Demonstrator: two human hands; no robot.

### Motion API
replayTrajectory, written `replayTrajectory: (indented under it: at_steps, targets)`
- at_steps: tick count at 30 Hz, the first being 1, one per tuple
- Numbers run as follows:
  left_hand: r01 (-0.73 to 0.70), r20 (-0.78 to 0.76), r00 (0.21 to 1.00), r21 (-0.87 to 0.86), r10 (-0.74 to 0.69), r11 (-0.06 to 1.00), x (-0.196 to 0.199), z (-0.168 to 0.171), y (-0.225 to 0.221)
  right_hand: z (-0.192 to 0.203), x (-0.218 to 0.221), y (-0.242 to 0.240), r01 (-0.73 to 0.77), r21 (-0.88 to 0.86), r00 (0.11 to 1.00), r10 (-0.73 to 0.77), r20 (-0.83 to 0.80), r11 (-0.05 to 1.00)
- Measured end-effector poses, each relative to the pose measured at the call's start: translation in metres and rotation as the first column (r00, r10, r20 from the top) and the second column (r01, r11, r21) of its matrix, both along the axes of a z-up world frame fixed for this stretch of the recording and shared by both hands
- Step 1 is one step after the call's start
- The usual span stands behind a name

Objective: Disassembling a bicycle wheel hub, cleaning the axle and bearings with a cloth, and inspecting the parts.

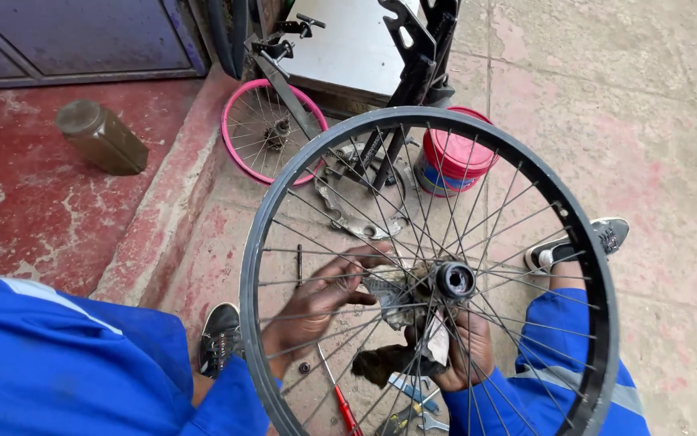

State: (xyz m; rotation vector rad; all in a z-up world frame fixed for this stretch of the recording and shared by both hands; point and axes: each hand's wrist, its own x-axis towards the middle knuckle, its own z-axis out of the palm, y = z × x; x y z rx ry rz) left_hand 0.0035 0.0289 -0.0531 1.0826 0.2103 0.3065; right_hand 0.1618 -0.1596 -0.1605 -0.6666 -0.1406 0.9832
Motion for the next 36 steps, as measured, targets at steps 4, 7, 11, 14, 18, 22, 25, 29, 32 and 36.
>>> replayTrajectory:
  at_steps: [4, 7, 11, 14, 18, 22, 25, 29, 32, 36]
  targets:
    - [0.046, 0.134, 0.99, -0.123, -0.029, 0.991, 0.005, -0.002, -0.008, -0.001, 0.0, 0.002, 0.136, -0.018, 0.987, -0.134, 0.09, 0.99]
    - [0.176, 0.142, 0.977, -0.096, -0.162, 0.98, 0.005, 0.0, -0.012, 0.003, -0.003, 0.008, 0.107, -0.124, 0.987, -0.091, 0.131, 0.987]
    - [0.139, 0.147, 0.98, -0.033, -0.133, 0.99, 0.001, -0.002, -0.018, 0.017, -0.011, 0.014, 0.072, -0.347, 0.975, 0.007, 0.22, 0.935]
    - [0.103, 0.177, 0.981, -0.097, -0.084, 0.99, 0.0, -0.01, -0.017, 0.054, -0.021, 0.033, 0.07, -0.439, 0.977, 0.027, 0.21, 0.896]
    - [0.114, 0.402, 0.915, -0.329, 0.03, 0.937, 0.005, -0.029, -0.019, 0.053, -0.019, 0.038, 0.077, -0.341, 0.882, 0.095, 0.461, 0.937]
    - [0.053, 0.571, 0.805, -0.34, 0.161, 0.939, -0.007, -0.026, -0.001, -0.013, 0.006, 0.037, 0.002, -0.371, 0.935, 0.13, 0.33, 0.929]
    - [0.102, 0.454, 0.873, -0.531, 0.181, 0.841, -0.016, 0.008, 0.011, -0.024, 0.021, 0.037, -0.016, -0.518, 0.941, 0.189, 0.282, 0.855]
    - [0.039, 0.508, 0.843, -0.381, 0.174, 0.924, -0.026, 0.03, 0.022, -0.007, 0.04, 0.033, 0.113, -0.522, 0.921, 0.109, 0.375, 0.845]
    - [-0.033, 0.501, 0.839, -0.343, 0.212, 0.939, -0.029, 0.024, 0.028, -0.006, 0.057, 0.021, 0.283, -0.435, 0.924, -0.121, 0.363, 0.855]
    - [-0.002, 0.517, 0.838, -0.316, 0.174, 0.949, -0.027, 0.025, 0.027, 0.044, 0.038, 0.019, 0.327, -0.063, 0.884, -0.282, 0.373, 0.943]
